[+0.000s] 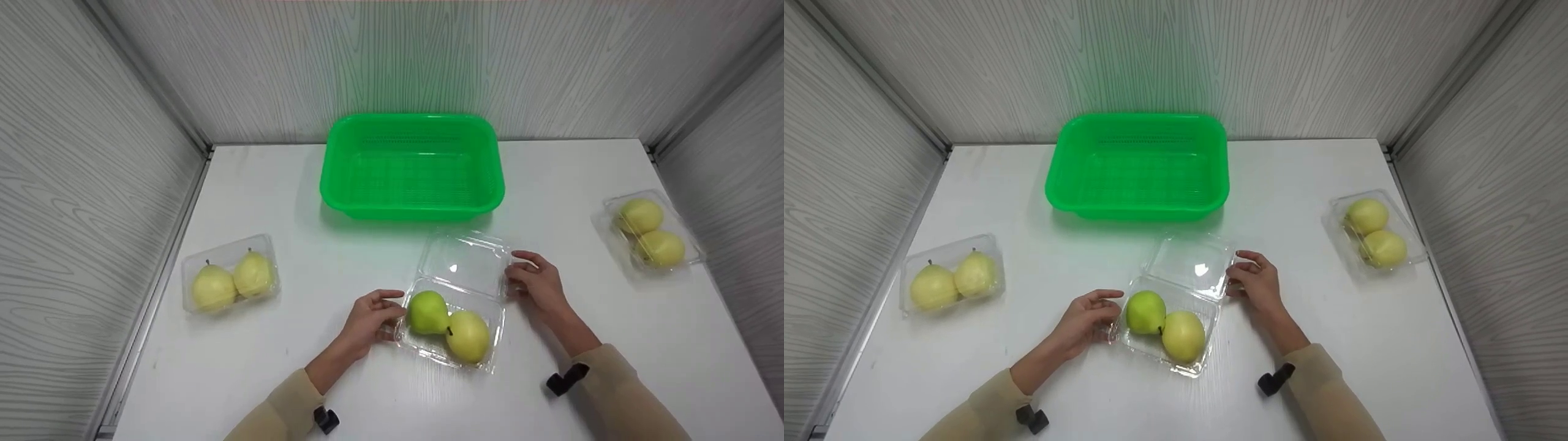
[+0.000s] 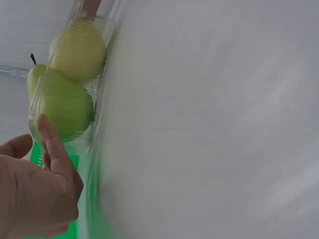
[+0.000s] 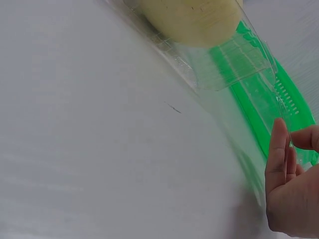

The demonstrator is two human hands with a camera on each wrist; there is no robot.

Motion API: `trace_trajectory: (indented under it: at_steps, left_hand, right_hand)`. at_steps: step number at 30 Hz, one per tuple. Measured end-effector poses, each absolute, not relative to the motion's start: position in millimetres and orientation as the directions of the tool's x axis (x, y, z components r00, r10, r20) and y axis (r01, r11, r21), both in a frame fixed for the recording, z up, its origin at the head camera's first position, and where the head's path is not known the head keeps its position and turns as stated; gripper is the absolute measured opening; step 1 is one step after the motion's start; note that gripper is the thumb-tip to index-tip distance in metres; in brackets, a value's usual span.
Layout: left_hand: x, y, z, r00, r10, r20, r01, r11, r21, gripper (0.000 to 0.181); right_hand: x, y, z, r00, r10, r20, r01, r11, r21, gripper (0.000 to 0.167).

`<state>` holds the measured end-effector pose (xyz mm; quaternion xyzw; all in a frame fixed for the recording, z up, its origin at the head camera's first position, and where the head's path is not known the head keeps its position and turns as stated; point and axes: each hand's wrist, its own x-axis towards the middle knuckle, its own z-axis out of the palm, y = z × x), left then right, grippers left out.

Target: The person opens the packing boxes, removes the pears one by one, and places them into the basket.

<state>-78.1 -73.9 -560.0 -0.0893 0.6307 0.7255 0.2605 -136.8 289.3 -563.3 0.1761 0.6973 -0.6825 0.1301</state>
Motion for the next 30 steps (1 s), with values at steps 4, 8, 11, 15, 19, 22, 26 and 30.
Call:
trace_trajectory:
  at_steps: [4, 8, 11, 15, 19, 22, 26, 30]
  left_hand:
    - [-83.7, -73.2, -558.1, -0.842, 0.28, -0.462, -0.494, -0.054, 0.868, 0.048]
    - [-87.5, -71.0, -558.8, -0.838, 0.292, -0.461, -0.493, -0.041, 0.869, 0.049]
    - [-88.3, -69.3, -560.7, -0.838, 0.298, -0.457, -0.489, -0.041, 0.871, 0.05]
    - [-86.8, -67.0, -562.2, -0.837, 0.299, -0.458, -0.496, -0.06, 0.866, 0.051]
    - [-82.9, -65.6, -563.6, -0.835, 0.299, -0.461, -0.506, -0.091, 0.858, 0.049]
    - [-79.3, -64.7, -564.3, -0.837, 0.3, -0.458, -0.509, -0.118, 0.853, 0.049]
    - [-74.5, -63.3, -565.3, -0.844, 0.299, -0.446, -0.503, -0.15, 0.851, 0.05]
    - [-70.7, -61.5, -567.3, -0.849, 0.292, -0.439, -0.499, -0.177, 0.848, 0.051]
  right_hand:
    - [-143.1, 290.3, -565.5, -0.912, 0.038, -0.408, 0.408, 0.012, -0.913, 0.055]
    - [-150.1, 289.8, -567.9, -0.917, 0.014, -0.4, 0.4, 0.0, -0.917, 0.054]
    - [-155.1, 288.4, -568.5, -0.918, 0.01, -0.396, 0.396, 0.009, -0.918, 0.054]
    - [-160.6, 286.6, -568.0, -0.922, 0.006, -0.386, 0.386, 0.054, -0.921, 0.054]
    - [-166.0, 284.6, -568.4, -0.925, -0.007, -0.38, 0.378, 0.078, -0.922, 0.054]
    - [-169.9, 282.7, -568.1, -0.926, -0.017, -0.376, 0.374, 0.077, -0.924, 0.054]
    - [-175.5, 279.7, -566.6, -0.93, -0.027, -0.367, 0.362, 0.116, -0.925, 0.055]
    - [-181.8, 276.6, -565.2, -0.932, -0.031, -0.361, 0.351, 0.171, -0.921, 0.053]
